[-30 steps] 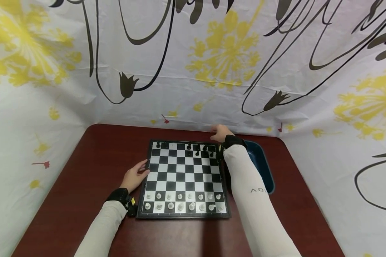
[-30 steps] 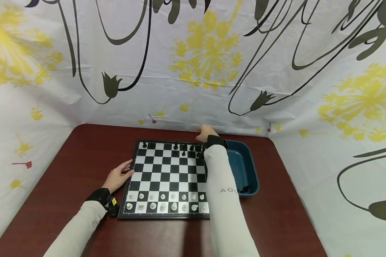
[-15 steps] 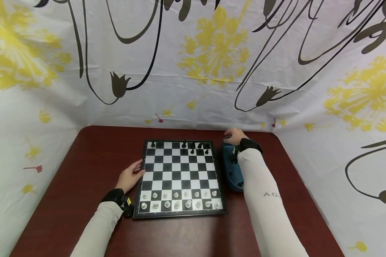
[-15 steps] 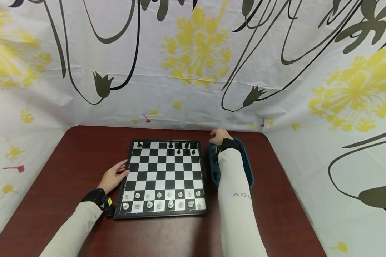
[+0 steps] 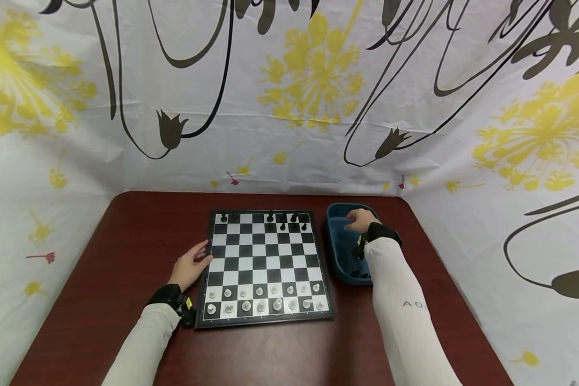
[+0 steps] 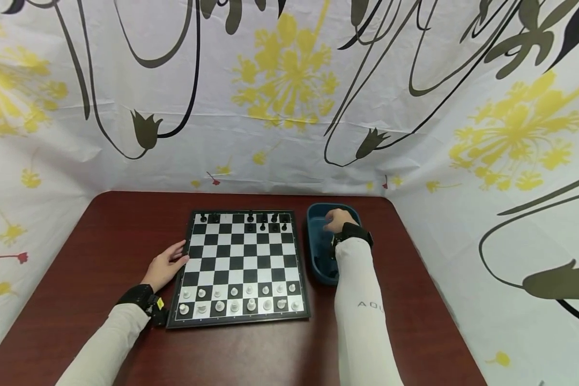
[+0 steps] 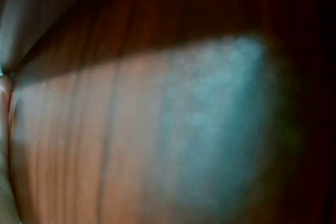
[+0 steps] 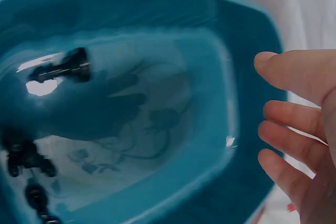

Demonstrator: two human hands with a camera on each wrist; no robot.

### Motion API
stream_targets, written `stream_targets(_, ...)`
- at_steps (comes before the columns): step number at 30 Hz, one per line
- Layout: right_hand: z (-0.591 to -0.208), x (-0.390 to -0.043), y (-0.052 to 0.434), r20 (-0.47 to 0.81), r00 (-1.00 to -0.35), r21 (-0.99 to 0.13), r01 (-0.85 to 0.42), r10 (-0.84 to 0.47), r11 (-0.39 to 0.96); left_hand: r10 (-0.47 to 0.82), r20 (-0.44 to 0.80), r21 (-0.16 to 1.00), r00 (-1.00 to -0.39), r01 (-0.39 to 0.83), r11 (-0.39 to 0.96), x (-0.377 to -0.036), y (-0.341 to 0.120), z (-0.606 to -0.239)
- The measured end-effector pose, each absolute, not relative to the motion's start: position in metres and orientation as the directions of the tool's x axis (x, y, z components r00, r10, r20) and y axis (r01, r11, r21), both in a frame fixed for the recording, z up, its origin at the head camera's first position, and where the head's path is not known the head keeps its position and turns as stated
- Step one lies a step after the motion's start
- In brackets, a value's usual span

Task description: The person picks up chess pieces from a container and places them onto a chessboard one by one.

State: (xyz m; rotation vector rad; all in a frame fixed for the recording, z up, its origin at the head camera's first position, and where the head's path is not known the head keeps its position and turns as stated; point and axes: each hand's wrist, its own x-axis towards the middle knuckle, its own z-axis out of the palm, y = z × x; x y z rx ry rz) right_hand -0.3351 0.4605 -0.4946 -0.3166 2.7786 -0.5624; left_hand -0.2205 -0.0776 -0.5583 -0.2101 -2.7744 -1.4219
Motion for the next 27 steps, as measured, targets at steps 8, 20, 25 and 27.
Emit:
stream_targets(8, -0.457, -0.268, 0.407, -0.337, -0.922, -0.358, -0.062, -0.191, 0.932, 0.116, 0.044, 0.808, -0.992, 0.104, 0.58, -0.223, -0.08, -0.562)
stream_targets(20, -0.48, -0.246, 0.391, -0.401, -0.896, -0.372, -0.031, -0.191, 0.928, 0.118, 0.031, 0.802, -0.992, 0.096, 0.59, -0.222, -0.08, -0.563)
stream_targets(25, -0.488, -0.244, 0.387, -0.361, -0.911, -0.404, -0.043, -0.202, 0.914, 0.112, 0.019, 0.799, -0.993, 0.083, 0.595, -0.221, -0.079, -0.559)
stream_targets(27, -0.49, -0.245, 0.387, -0.35, -0.914, -0.395, -0.056, -0.206, 0.917, 0.109, 0.019, 0.796, -0.994, 0.081, 0.6, -0.221, -0.078, -0.558)
